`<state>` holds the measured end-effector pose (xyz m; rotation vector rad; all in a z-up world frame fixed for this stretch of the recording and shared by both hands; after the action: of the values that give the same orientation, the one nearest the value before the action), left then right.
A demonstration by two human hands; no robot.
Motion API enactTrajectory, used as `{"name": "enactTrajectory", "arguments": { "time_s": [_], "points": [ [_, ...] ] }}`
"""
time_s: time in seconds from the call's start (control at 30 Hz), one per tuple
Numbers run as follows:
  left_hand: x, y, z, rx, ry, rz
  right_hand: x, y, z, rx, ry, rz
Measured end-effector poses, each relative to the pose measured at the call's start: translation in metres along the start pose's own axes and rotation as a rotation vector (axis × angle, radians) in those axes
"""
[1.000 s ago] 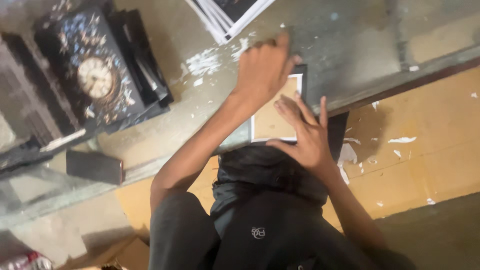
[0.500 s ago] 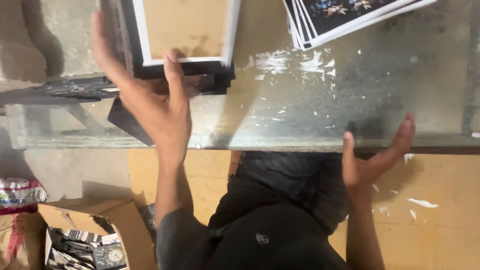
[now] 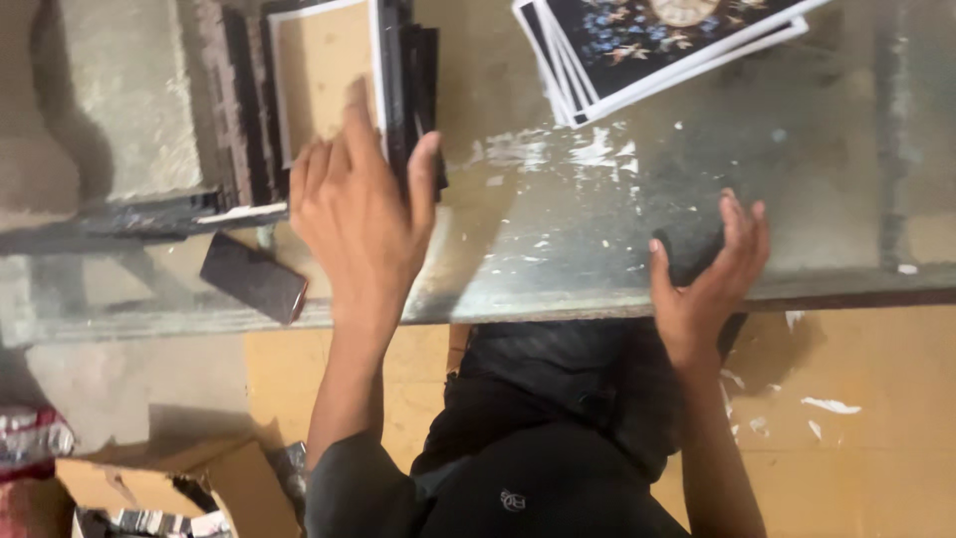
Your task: The person assembles photo frames by placing a printed image into a black frame and securing it with a white backing. They repeatedly pick up a frame, insert the image, and press the backing to secure it, stacking completed frames on the table.
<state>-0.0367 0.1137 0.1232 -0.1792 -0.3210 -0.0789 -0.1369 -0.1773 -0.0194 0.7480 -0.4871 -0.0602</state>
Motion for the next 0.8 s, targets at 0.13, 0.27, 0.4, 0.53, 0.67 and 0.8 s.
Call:
{"name": "enactTrajectory", "arguments": {
  "time_s": [0.13,0.27,0.4,0.53,0.67,0.8],
  "points": [
    [0.034,-0.043,-0.036,-0.182,-0.246,-0.452,-0.002,-0.003,-0.006,-0.024,-0.063,0.042],
    [0.084,-0.105,-0.098,-0.253,0.261,-0.32,-0.003,-0.005,-0.007,-0.035,-0.112,0.073],
    [0.093,-0.141,-0.123,-0.412,0.283,-0.394,0.0,-0.004,-0.006,-0.01,-0.157,0.051],
    [0.09,-0.153,-0.137,-0.491,0.266,-0.485,0.0,-0.002,-0.007,-0.014,-0.191,0.038],
    [0.086,-0.157,-0.147,-0.411,0.143,-0.715,0.003,-0.002,-0.008,-0.002,-0.198,0.045],
    [0.089,-0.161,-0.149,-0.45,0.12,-0.694,0.004,-0.001,-0.008,0.005,-0.203,0.046]
  ]
}}
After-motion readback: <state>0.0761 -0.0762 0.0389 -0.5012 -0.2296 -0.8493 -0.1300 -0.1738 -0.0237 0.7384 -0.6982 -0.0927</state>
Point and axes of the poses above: each hand's wrist, its own x-axis towards the middle knuckle, its own z-axis out of the back of the hand, y = z × x, the point moved 1 cm from there along x, towards the middle knuckle, and after that the axes turned 7 degrees about x, right-handed, at the moved point
